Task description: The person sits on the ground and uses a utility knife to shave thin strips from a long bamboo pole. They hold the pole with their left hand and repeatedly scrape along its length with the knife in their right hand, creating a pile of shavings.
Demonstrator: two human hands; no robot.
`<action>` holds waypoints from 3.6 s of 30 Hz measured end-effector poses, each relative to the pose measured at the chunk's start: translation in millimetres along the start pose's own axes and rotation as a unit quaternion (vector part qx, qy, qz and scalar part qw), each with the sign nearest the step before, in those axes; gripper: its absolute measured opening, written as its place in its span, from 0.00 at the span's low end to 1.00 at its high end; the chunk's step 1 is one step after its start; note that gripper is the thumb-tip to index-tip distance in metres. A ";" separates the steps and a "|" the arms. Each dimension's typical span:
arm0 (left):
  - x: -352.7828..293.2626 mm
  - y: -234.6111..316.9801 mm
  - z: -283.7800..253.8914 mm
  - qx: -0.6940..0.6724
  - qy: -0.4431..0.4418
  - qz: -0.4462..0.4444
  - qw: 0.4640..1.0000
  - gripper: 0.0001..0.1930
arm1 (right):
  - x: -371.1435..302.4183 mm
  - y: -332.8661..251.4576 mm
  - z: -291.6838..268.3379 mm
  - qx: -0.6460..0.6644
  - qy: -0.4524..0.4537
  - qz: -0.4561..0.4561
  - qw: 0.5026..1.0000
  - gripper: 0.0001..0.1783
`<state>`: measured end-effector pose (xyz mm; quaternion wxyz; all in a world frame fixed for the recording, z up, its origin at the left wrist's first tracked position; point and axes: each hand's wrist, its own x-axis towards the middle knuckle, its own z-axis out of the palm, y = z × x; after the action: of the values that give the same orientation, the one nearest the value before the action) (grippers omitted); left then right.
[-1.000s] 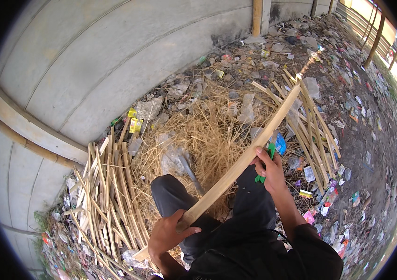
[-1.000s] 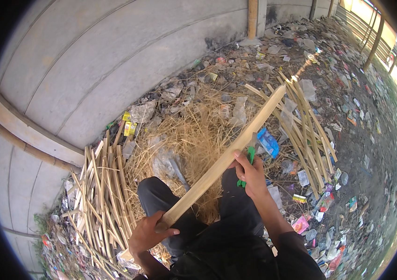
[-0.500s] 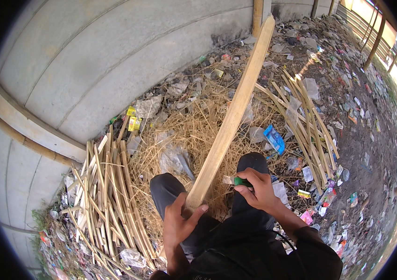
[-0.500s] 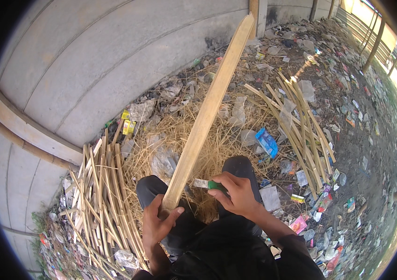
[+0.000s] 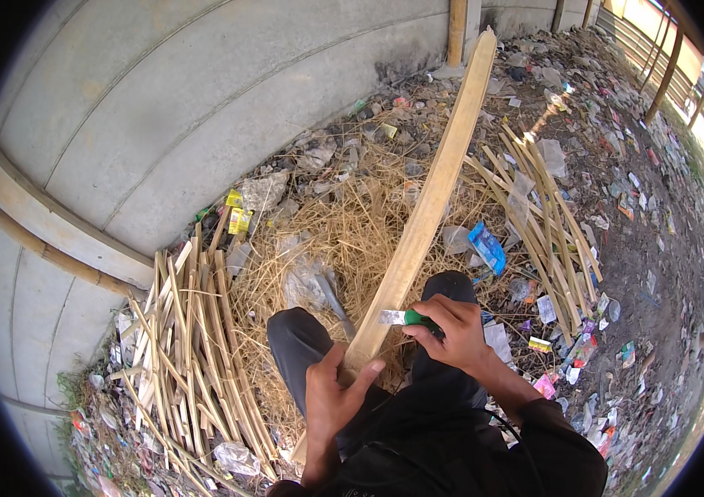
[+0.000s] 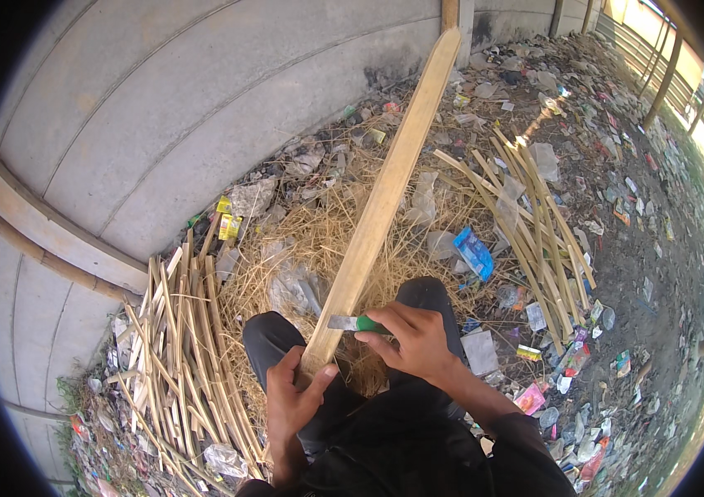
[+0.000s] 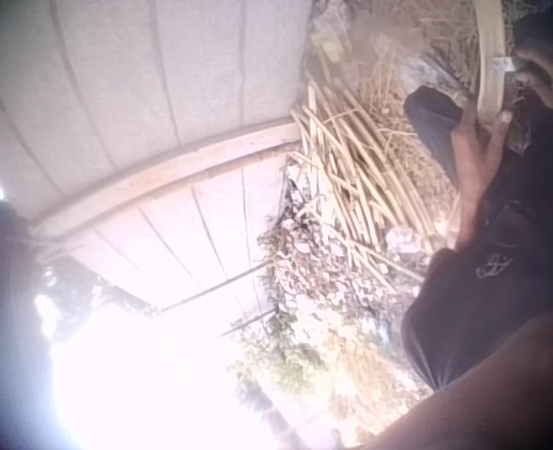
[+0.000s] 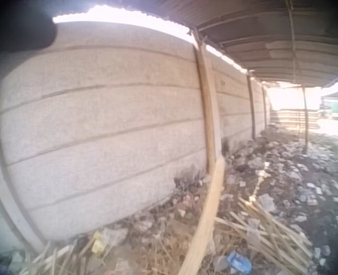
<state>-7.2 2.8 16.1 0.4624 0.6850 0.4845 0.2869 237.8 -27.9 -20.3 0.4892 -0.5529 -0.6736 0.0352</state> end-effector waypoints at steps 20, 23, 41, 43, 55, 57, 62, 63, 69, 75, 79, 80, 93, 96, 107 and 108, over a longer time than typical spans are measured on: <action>-4.9 15.7 2.0 0.102 0.060 0.024 0.993 0.22 | 15.4 -4.6 -14.8 -0.058 -0.002 -0.024 0.998 0.15; -7.1 21.1 3.2 0.084 0.059 0.003 0.995 0.21 | 11.1 1.9 -16.4 -0.073 0.006 -0.027 0.997 0.14; -12.4 6.7 -0.8 -0.044 -0.006 -0.061 0.997 0.14 | -8.4 7.1 -4.8 0.012 -0.019 -0.023 0.999 0.17; -11.4 9.6 -0.2 -0.045 -0.012 -0.054 0.997 0.11 | -6.6 3.0 -2.1 0.013 -0.025 -0.031 0.999 0.17; -16.8 5.1 8.1 0.046 0.024 -0.029 0.998 0.20 | 5.1 -1.5 -8.1 -0.027 -0.020 -0.028 0.999 0.17; -17.5 4.9 8.1 0.043 0.027 -0.027 0.998 0.20 | 5.3 -2.3 -7.7 -0.025 -0.028 -0.024 0.999 0.16; -18.4 3.0 6.7 0.047 0.030 -0.030 0.998 0.20 | 10.8 1.9 -11.0 -0.046 -0.014 -0.037 0.998 0.17; -19.1 1.4 6.6 0.045 0.032 -0.028 0.998 0.20 | 12.4 2.4 -12.4 -0.050 -0.009 -0.038 0.998 0.17; -18.8 0.5 5.3 0.041 0.031 -0.032 0.998 0.20 | 11.3 4.6 -10.5 -0.063 -0.004 -0.036 0.997 0.16; -23.5 -8.3 -1.2 0.063 0.022 -0.018 0.998 0.18 | 20.9 20.1 -19.9 -0.093 0.037 0.002 0.995 0.16; -24.8 -3.5 -1.9 0.052 0.021 -0.053 0.997 0.20 | 23.1 22.6 -22.6 -0.090 0.034 -0.010 0.995 0.15; -24.7 -4.8 -2.2 0.055 0.019 -0.051 0.997 0.20 | 23.6 24.5 -23.8 -0.094 0.039 0.003 0.995 0.14; -43.3 -27.5 -5.0 0.001 -0.068 -0.118 0.991 0.19 | 26.2 76.1 -58.0 -0.071 0.127 0.191 0.971 0.15; -28.2 -20.9 -4.8 -0.047 -0.066 -0.134 0.988 0.17 | 17.0 62.6 -36.3 0.036 0.106 0.205 0.972 0.16; -5.7 -30.2 4.2 -0.093 -0.041 -0.081 0.992 0.15 | -4.5 6.9 1.4 0.045 -0.067 0.032 0.996 0.16; -5.3 -30.3 6.2 -0.097 -0.040 -0.073 0.992 0.15 | -4.9 3.5 3.7 0.041 -0.060 0.024 0.997 0.16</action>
<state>-16.0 -1.2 -13.8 0.5654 0.6106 0.4844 0.2700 237.3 -28.5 -27.4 0.4689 -0.5453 -0.6864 0.1079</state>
